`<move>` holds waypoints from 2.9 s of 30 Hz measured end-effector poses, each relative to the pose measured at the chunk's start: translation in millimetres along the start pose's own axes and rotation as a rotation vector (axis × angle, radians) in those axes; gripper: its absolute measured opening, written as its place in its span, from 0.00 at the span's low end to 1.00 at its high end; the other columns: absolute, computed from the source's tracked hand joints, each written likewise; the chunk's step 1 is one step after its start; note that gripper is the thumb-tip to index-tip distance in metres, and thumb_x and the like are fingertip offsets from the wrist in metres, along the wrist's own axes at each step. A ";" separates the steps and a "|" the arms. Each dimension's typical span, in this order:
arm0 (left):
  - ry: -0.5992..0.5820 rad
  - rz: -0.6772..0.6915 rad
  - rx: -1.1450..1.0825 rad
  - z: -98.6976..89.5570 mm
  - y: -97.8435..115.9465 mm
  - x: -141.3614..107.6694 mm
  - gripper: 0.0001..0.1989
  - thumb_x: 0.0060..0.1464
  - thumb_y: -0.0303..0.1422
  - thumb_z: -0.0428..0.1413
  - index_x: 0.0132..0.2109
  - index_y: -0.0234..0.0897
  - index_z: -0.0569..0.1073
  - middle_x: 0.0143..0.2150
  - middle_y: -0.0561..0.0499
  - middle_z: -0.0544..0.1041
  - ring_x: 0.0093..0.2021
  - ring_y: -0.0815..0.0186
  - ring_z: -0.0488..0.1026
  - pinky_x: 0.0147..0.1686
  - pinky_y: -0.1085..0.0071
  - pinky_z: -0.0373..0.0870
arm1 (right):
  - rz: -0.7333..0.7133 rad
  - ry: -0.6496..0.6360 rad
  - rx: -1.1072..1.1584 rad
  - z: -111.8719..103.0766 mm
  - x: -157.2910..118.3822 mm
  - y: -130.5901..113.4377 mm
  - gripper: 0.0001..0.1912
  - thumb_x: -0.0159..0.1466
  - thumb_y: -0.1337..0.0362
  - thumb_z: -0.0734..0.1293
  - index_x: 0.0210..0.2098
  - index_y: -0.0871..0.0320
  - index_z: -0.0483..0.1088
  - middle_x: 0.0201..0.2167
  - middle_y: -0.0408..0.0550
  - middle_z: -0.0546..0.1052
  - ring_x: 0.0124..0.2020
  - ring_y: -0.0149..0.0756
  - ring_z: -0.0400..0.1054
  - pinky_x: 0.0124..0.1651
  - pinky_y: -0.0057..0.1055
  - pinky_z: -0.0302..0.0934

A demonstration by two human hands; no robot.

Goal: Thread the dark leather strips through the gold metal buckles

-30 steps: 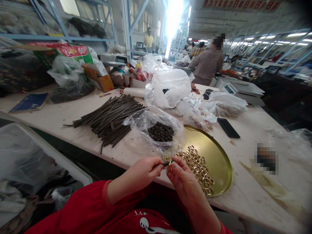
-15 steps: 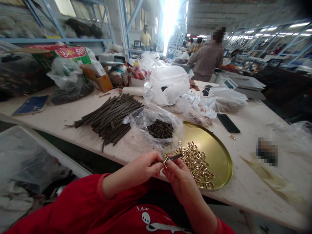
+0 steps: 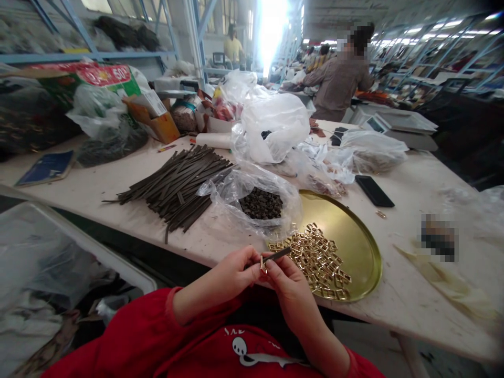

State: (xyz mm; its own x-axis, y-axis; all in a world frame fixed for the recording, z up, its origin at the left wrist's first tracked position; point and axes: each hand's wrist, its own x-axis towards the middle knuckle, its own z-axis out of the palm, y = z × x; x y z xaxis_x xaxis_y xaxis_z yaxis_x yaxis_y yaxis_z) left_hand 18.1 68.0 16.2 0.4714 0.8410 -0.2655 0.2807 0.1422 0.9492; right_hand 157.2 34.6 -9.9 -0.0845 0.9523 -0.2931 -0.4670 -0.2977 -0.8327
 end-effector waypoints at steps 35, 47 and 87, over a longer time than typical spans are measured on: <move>0.074 -0.097 -0.171 17.0 -14.8 -16.7 0.07 0.46 0.34 0.55 0.30 0.34 0.67 0.23 0.59 0.64 0.23 0.75 0.58 0.22 0.78 0.51 | -0.486 -0.392 -0.935 -19.7 -6.9 -40.0 0.06 0.57 0.69 0.64 0.25 0.56 0.63 0.26 0.41 0.64 0.29 0.30 0.58 0.31 0.26 0.54; 0.044 -0.114 -0.158 15.5 -13.9 -13.3 0.06 0.49 0.34 0.53 0.31 0.35 0.66 0.23 0.59 0.64 0.23 0.74 0.58 0.22 0.77 0.52 | -0.017 -0.315 -0.556 -25.8 -1.7 -33.8 0.08 0.56 0.60 0.66 0.29 0.57 0.63 0.24 0.39 0.68 0.25 0.27 0.62 0.27 0.24 0.56; 0.022 0.247 0.000 14.7 6.8 -18.9 0.20 0.58 0.30 0.43 0.58 0.42 0.62 0.56 0.51 0.68 0.54 0.65 0.64 0.55 0.70 0.57 | -0.120 -0.052 -0.272 -10.3 11.3 -20.4 0.14 0.53 0.56 0.69 0.35 0.55 0.66 0.26 0.42 0.73 0.27 0.32 0.69 0.31 0.30 0.67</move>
State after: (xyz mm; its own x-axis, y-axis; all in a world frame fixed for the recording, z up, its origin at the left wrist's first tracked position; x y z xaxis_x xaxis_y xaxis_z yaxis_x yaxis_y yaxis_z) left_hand 23.4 45.4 25.1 0.5072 0.8616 -0.0212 0.1593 -0.0695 0.9848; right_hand 174.8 50.8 -1.1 -0.0912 0.9819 -0.1662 -0.2241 -0.1829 -0.9572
